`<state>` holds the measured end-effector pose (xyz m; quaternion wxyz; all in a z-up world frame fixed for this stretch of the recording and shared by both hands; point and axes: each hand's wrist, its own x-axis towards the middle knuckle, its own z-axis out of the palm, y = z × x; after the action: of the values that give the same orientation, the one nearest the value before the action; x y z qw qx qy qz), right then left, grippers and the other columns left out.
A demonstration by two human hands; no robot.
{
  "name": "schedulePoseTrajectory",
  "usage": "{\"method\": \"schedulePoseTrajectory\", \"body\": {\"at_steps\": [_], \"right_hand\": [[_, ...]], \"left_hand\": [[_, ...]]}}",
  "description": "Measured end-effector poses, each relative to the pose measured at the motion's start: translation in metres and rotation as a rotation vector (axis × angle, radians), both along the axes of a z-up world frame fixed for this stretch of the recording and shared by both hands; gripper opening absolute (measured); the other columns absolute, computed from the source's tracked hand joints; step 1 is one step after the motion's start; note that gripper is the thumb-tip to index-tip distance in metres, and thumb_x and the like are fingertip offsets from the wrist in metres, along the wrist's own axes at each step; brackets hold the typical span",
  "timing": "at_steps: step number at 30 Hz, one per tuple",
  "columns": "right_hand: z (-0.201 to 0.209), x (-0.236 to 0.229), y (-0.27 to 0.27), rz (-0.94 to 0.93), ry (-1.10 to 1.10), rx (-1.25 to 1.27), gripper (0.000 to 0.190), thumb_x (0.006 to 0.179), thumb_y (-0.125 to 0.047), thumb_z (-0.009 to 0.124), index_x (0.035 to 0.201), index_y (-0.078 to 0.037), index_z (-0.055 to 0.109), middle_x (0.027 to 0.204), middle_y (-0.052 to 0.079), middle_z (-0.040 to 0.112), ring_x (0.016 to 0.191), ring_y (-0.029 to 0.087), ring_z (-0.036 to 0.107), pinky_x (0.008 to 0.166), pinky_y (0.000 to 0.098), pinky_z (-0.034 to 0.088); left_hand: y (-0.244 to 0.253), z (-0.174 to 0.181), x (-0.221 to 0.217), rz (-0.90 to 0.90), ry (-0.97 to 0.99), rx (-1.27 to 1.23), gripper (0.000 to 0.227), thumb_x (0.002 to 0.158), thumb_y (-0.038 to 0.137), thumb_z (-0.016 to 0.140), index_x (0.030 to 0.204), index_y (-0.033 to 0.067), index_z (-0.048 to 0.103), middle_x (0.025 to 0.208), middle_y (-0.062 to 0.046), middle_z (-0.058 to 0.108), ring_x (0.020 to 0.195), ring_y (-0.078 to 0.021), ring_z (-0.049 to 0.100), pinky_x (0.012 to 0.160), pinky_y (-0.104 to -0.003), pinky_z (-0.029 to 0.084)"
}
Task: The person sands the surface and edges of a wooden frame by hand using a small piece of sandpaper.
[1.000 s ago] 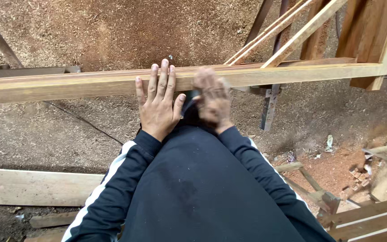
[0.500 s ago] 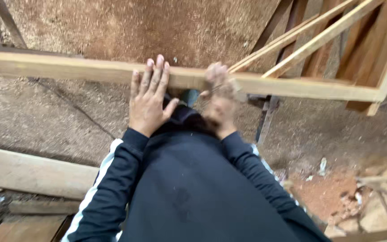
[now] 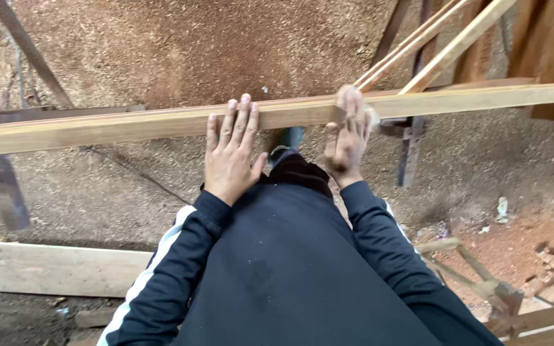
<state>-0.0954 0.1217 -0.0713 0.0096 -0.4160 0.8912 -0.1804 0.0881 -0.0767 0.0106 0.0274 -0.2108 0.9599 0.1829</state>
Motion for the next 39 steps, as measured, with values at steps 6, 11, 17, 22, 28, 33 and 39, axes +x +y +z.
{"method": "schedulePoseTrajectory", "body": {"at_steps": [6,11,17,22,28,33,39], "right_hand": [[-0.012,0.071,-0.06,0.189,0.118,0.032,0.063,0.107,-0.022,0.038,0.167,-0.013,0.025,0.175,0.007,0.018,0.163,0.021,0.012,0.133,0.0414,-0.001],[0.019,0.026,-0.029,-0.007,-0.008,-0.119,0.064,0.103,-0.018,0.036,0.166,-0.016,0.029,0.176,0.003,0.024,0.166,0.018,0.017,0.14,0.0403,0.006],[0.003,0.08,-0.077,-0.009,-0.096,-0.332,0.055,0.112,-0.029,0.036,0.164,-0.013,0.032,0.174,0.002,0.026,0.166,0.021,0.017,0.136,0.0405,0.005],[0.007,0.063,-0.057,0.077,-0.041,-0.034,0.053,0.114,-0.031,0.037,0.163,-0.011,0.034,0.172,0.005,0.028,0.161,0.021,0.02,0.134,0.0402,0.006],[0.024,0.043,-0.032,-0.098,-0.039,-0.063,0.054,0.114,-0.028,0.03,0.166,-0.012,0.029,0.174,0.006,0.027,0.164,0.023,0.018,0.137,0.0429,0.003],[0.0,0.093,-0.074,0.261,0.01,-0.039,0.053,0.116,-0.03,0.037,0.165,-0.011,0.029,0.172,0.009,0.024,0.162,0.024,0.019,0.133,0.0426,0.003],[0.017,0.044,-0.032,0.092,-0.045,0.003,0.053,0.113,-0.021,0.036,0.166,-0.015,0.034,0.175,0.005,0.031,0.165,0.019,0.023,0.136,0.0409,0.012]], "left_hand": [[-0.019,-0.006,0.017,-0.089,0.016,-0.071,0.092,0.097,0.047,0.062,0.168,0.0082,0.02,0.176,-0.009,0.014,0.162,-0.0233,0.009,0.13,-0.051,-0.001],[-0.017,-0.004,0.025,-0.059,0.035,-0.011,0.093,0.096,0.047,0.062,0.169,0.0082,0.021,0.176,-0.009,0.014,0.163,-0.0238,0.009,0.131,-0.052,-0.002],[-0.015,-0.005,0.024,-0.032,0.016,-0.04,0.092,0.096,0.046,0.063,0.169,0.0072,0.022,0.176,-0.01,0.016,0.163,-0.0246,0.009,0.13,-0.053,-0.002],[-0.013,-0.005,0.023,-0.015,0.018,-0.021,0.092,0.095,0.045,0.065,0.169,0.0078,0.024,0.176,-0.01,0.018,0.163,-0.0249,0.011,0.131,-0.052,-0.001],[-0.011,-0.004,0.023,0.011,0.017,0.017,0.092,0.093,0.044,0.066,0.168,0.0077,0.026,0.175,-0.009,0.02,0.162,-0.0255,0.013,0.13,-0.053,0.0],[-0.012,-0.006,0.022,-0.015,-0.05,-0.166,0.09,0.093,0.039,0.067,0.169,0.011,0.028,0.175,-0.008,0.022,0.162,-0.0229,0.016,0.13,-0.05,0.0],[-0.01,-0.002,0.021,0.045,0.059,0.012,0.089,0.094,0.04,0.068,0.168,0.0101,0.028,0.175,-0.007,0.022,0.162,-0.0233,0.016,0.132,-0.05,0.002]]}}
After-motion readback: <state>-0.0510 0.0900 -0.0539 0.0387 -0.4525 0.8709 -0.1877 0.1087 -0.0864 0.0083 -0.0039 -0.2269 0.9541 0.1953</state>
